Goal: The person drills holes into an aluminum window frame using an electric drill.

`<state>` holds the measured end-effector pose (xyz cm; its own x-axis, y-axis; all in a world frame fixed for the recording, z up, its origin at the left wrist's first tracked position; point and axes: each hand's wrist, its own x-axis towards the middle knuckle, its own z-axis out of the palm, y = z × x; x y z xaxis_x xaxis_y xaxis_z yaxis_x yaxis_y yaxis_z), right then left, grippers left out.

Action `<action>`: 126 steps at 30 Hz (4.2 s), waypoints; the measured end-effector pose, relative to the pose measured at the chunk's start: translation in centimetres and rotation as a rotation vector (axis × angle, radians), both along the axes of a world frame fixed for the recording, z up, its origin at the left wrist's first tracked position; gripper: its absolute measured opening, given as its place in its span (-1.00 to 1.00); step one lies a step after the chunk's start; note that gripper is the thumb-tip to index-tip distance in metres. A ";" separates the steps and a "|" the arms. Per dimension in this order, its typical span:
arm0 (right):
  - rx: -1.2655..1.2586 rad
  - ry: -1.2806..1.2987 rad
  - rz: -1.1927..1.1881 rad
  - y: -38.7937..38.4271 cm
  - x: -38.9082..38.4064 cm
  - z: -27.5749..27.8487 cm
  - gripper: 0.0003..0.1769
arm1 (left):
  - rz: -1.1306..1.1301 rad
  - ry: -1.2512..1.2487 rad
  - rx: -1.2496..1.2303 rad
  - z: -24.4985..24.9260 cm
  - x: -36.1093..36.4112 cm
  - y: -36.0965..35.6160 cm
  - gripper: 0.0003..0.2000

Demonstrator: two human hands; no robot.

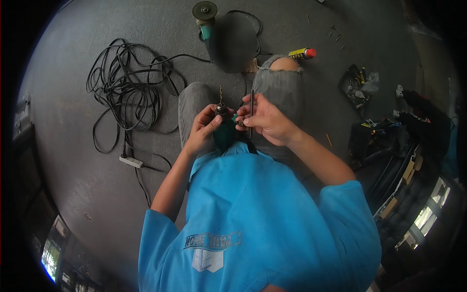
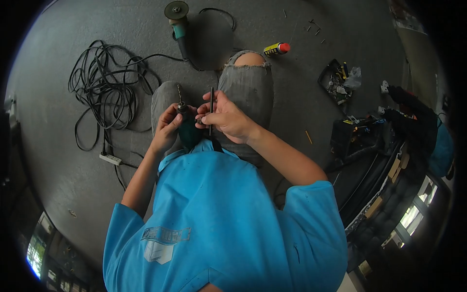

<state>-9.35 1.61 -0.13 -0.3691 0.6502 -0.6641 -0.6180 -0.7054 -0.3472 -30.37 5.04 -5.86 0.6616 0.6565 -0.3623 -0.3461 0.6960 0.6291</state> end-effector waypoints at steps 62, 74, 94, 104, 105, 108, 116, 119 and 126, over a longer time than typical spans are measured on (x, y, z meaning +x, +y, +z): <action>0.970 -1.022 0.311 1.5 -2.0 -3.8 -0.75 | 0.139 0.086 0.115 -0.5 -0.5 -1.0 -0.79; 0.401 -0.570 0.216 2.6 -2.7 -3.2 -0.86 | 0.085 0.077 0.173 -1.0 -0.3 -1.1 -0.82; 0.706 -1.018 0.477 3.4 -4.7 -2.6 -0.37 | 0.345 0.280 0.316 -2.2 1.6 -0.9 -0.85; 1.465 -1.190 0.150 0.4 -6.3 -5.9 -0.43 | 0.328 0.223 0.167 -1.5 -0.1 -0.2 -0.87; 1.463 -1.159 0.135 0.6 -6.3 -6.1 -0.45 | 0.339 0.201 0.149 -1.7 0.0 -0.2 -0.88; 1.479 -1.111 0.130 1.2 -6.1 -6.0 -0.50 | 0.377 0.236 0.200 -2.7 -0.1 -0.3 -0.86; 1.673 -1.337 0.198 1.7 -7.2 -6.6 -0.46 | 0.369 0.217 0.284 -2.5 -0.5 -1.0 -0.70; 1.550 -1.288 0.083 1.8 -7.7 -7.8 -0.56 | 0.362 0.283 0.300 -4.5 0.0 -1.9 -0.61; 1.235 -1.389 0.012 1.6 -10.2 -7.8 -0.67 | 0.343 0.589 0.397 -3.9 -0.2 -2.0 -0.55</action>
<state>-19.52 3.22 -7.95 -0.0511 0.9418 0.3324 0.5261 0.3082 -0.7926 -30.59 2.99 -9.75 0.1710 0.9427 -0.2864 -0.0332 0.2960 0.9546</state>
